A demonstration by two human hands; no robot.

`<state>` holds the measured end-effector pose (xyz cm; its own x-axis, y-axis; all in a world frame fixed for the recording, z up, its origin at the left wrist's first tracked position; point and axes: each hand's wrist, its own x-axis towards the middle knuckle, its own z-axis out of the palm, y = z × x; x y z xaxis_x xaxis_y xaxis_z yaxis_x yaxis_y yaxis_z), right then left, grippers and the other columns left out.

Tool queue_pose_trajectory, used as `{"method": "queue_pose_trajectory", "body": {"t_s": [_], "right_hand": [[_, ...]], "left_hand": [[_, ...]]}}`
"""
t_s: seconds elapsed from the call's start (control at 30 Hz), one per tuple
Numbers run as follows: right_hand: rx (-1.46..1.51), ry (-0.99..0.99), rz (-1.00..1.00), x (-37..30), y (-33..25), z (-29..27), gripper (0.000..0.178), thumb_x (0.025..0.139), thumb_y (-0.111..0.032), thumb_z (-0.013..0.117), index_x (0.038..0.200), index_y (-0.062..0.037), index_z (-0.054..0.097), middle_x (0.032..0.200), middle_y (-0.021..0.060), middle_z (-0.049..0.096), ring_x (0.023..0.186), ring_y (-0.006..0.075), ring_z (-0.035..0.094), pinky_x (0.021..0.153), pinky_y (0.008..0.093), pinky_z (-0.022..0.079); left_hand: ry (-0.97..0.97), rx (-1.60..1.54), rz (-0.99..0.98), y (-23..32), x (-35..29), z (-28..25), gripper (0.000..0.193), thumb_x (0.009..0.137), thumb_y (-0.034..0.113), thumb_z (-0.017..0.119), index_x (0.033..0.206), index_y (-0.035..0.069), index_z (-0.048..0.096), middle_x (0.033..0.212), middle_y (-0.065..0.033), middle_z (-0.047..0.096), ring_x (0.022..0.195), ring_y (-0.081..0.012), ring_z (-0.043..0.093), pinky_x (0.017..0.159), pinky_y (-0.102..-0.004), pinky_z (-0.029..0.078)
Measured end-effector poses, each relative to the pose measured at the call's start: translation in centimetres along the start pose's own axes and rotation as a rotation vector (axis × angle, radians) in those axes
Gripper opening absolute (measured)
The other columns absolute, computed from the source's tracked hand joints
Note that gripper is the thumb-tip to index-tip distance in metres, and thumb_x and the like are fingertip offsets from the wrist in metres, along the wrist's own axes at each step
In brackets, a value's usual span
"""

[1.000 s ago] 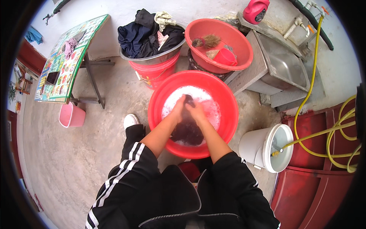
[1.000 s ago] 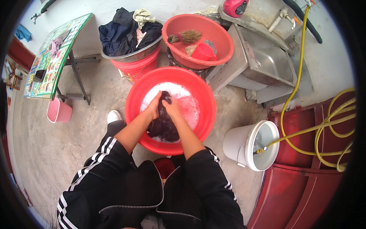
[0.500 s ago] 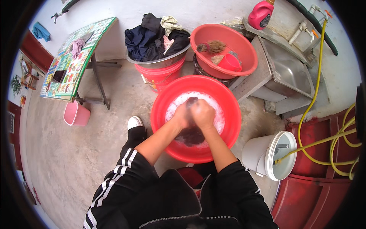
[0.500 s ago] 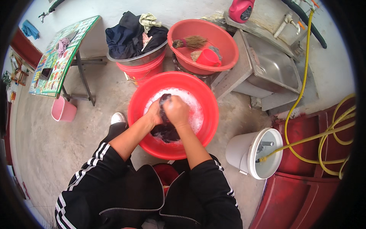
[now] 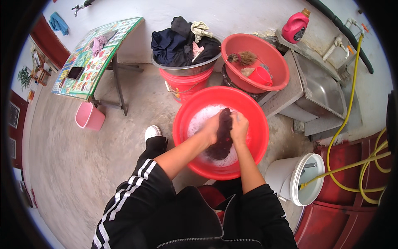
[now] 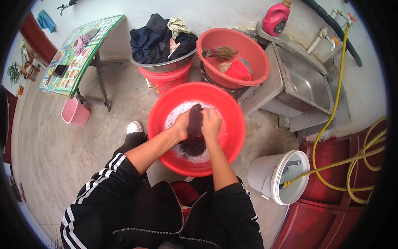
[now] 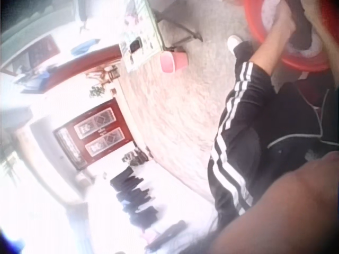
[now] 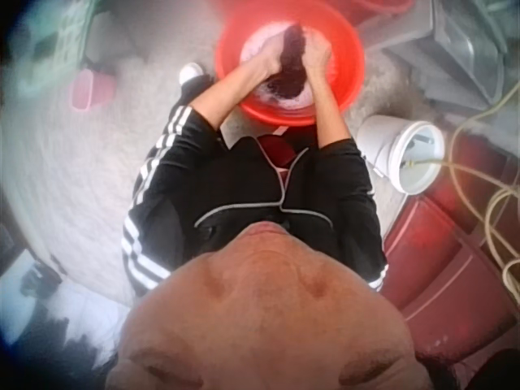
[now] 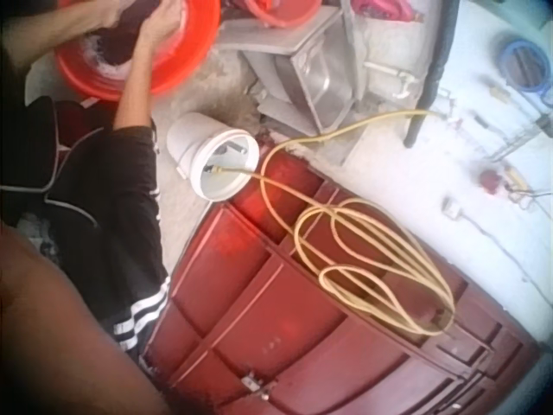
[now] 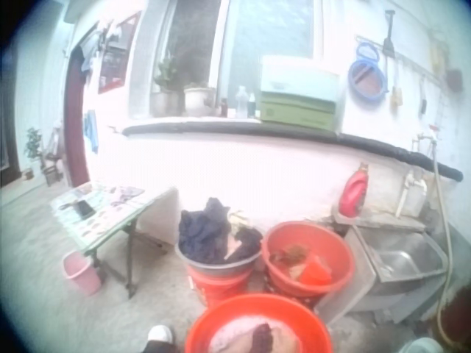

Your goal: The person hand-washes a dark garment in a red basin filled with soapy water. They repeatedly submerge, agitate, and wring the cloth, then briefly rinse it using a hose before continuing to scrub and wring it.

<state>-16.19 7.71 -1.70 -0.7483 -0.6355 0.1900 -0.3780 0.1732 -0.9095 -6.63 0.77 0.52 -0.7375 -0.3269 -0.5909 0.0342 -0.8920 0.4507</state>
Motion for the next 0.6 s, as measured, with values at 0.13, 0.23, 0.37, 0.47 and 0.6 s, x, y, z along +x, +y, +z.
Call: {"method": "queue_pose_trajectory", "body": {"t_s": [0.13,0.23,0.37,0.47,0.6], "right_hand": [[0.457,-0.038,0.264,-0.4,1.9,0.2,0.032,0.095,-0.029,0.049,0.084,-0.0003,0.059,0.078,0.0089,0.063,0.071,0.0132,0.053,0.065,0.0314,0.043],[0.651,-0.197,0.518,-1.6,-0.1,-1.4,0.043,0.096,-0.037,0.047,0.116,0.0014,0.052,0.113,0.0114,0.058,0.101,0.017,0.054,0.086,0.0305,0.043],[0.478,-0.372,0.4,-3.7,-1.4,-2.5,0.06,0.091,-0.039,0.054,0.131,0.0035,0.039,0.13,0.0153,0.047,0.116,0.0205,0.049,0.1,0.033,0.037],[0.283,-0.484,0.224,-5.8,-5.6,-2.5,0.055,0.085,-0.026,0.066,0.127,0.0029,0.044,0.12,0.0135,0.054,0.108,0.0187,0.053,0.094,0.0324,0.041],[0.315,-0.495,0.252,-5.0,-3.8,-2.7,0.037,0.083,-0.014,0.066,0.116,0.0002,0.055,0.101,0.0067,0.063,0.087,0.0151,0.06,0.078,0.0281,0.048]], "left_hand": [[0.04,-0.023,-0.024,0.9,-1.4,1.5,0.052,0.091,0.059,0.04,0.098,0.012,0.062,0.091,-0.0073,0.064,0.082,-0.0225,0.061,0.073,-0.0395,0.05],[-0.226,0.02,0.031,1.8,-2.6,0.7,0.042,0.09,0.047,0.052,0.102,0.009,0.062,0.099,-0.0071,0.065,0.09,-0.0208,0.062,0.079,-0.0375,0.051],[-0.229,0.075,0.14,2.3,-2.2,-0.6,0.024,0.083,0.021,0.067,0.101,0.005,0.063,0.096,-0.0087,0.066,0.087,-0.0209,0.064,0.078,-0.037,0.053],[-0.199,-0.019,0.149,2.5,-1.7,-2.5,0.018,0.081,0.012,0.066,0.098,0.004,0.064,0.093,-0.0107,0.067,0.084,-0.022,0.065,0.076,-0.037,0.054],[-0.239,-0.039,0.197,3.3,-3.4,-2.2,0.017,0.081,0.011,0.066,0.096,0.004,0.064,0.094,-0.0104,0.067,0.086,-0.0222,0.065,0.078,-0.0387,0.054]]}}
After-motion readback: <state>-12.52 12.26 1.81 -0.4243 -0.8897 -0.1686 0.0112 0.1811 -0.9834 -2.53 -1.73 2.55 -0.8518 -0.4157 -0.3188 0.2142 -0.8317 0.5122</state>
